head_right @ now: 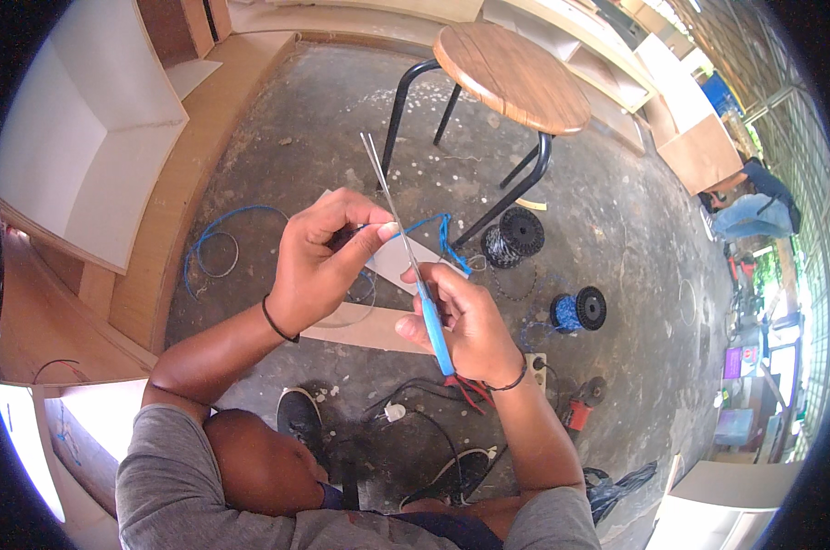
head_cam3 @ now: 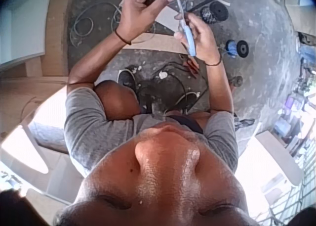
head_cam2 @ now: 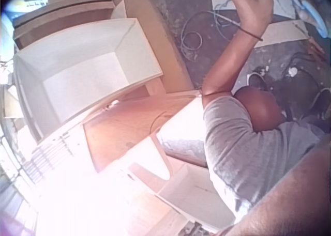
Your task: The person prepares an LED strip by cutting it with scissors, stripping wire ends with pliers, and soldering connections using a soldering iron.
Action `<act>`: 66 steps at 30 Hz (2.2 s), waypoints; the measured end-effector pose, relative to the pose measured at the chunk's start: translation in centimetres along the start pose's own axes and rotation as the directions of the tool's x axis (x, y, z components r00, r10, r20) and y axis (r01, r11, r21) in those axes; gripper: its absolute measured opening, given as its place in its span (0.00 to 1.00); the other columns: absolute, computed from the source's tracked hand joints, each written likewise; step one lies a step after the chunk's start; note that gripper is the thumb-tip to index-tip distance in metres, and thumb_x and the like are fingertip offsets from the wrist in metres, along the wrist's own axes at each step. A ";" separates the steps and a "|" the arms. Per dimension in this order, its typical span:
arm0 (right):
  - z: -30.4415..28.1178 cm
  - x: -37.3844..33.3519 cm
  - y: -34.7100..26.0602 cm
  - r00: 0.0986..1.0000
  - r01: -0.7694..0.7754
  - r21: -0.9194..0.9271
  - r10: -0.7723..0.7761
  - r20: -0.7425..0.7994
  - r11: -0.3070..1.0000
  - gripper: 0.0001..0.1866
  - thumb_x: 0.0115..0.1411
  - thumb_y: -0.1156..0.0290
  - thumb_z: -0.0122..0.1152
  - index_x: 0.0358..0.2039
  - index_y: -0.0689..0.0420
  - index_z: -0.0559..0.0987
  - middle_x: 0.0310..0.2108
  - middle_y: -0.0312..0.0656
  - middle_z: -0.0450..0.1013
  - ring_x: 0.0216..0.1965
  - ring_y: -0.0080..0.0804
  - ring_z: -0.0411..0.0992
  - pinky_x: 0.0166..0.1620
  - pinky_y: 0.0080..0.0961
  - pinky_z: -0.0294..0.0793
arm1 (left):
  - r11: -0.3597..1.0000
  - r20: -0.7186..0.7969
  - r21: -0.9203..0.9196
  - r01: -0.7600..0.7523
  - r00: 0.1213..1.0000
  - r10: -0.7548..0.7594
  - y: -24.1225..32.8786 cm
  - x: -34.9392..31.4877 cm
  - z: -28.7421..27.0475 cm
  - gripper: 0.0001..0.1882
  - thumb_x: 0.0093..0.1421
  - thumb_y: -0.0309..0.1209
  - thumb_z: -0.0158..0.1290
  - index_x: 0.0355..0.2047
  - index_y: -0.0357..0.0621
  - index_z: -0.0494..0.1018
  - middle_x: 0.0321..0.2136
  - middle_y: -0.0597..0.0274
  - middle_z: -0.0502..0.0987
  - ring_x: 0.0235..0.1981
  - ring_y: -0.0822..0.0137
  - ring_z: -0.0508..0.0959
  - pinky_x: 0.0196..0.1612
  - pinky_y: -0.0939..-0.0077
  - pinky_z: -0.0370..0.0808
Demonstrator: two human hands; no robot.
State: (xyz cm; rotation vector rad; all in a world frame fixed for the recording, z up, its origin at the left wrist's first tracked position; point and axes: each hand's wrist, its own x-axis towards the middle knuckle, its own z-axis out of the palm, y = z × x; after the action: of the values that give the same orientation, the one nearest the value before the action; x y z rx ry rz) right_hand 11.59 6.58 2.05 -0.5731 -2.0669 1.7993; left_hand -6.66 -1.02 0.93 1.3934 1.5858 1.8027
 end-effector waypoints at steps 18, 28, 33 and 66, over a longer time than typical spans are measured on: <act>-0.8 -0.1 1.0 1.000 0.015 -0.128 -0.016 -0.006 0.992 0.22 0.51 0.72 0.69 0.45 0.63 0.72 0.24 0.27 0.62 0.25 0.12 0.59 0.28 0.12 0.59 | 1.000 0.033 0.025 -0.010 0.999 0.010 0.0 0.1 0.1 0.03 0.56 0.23 0.56 0.30 0.36 0.76 0.27 0.64 0.75 0.29 0.75 0.71 0.32 0.79 0.67; -8.8 6.8 -2.5 0.877 -0.051 -0.358 -0.130 -0.462 0.932 0.18 0.56 0.69 0.65 0.44 0.62 0.72 0.24 0.32 0.70 0.24 0.15 0.69 0.27 0.16 0.68 | 0.995 0.050 -0.066 0.081 0.996 -0.077 -0.2 -0.3 0.2 0.05 0.59 0.24 0.55 0.35 0.37 0.75 0.28 0.69 0.74 0.31 0.80 0.70 0.33 0.85 0.66; -20.5 15.7 -3.8 0.838 -0.243 -0.899 -0.389 -0.383 0.363 0.30 0.48 0.48 0.63 0.37 0.66 0.76 0.32 0.56 0.76 0.36 0.45 0.76 0.40 0.36 0.73 | 0.943 0.109 -0.263 0.202 0.978 -0.179 -1.0 -0.3 1.2 0.07 0.61 0.26 0.54 0.38 0.36 0.75 0.30 0.71 0.76 0.29 0.83 0.71 0.31 0.88 0.66; -9.9 -1.7 7.1 0.998 -0.019 -0.142 0.010 -0.067 0.990 0.12 0.53 0.65 0.56 0.24 0.62 0.77 0.15 0.39 0.68 0.18 0.23 0.65 0.23 0.25 0.63 | 0.932 0.392 0.149 0.329 0.846 -0.362 -2.6 -2.9 10.4 0.07 0.63 0.27 0.51 0.38 0.36 0.74 0.31 0.70 0.74 0.32 0.83 0.70 0.35 0.89 0.67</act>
State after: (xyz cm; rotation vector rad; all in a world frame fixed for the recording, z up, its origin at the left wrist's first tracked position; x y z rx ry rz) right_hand 18.60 15.02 -3.60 -0.6785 -2.1638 1.6265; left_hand 2.47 3.07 -3.87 1.3080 1.5614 1.1560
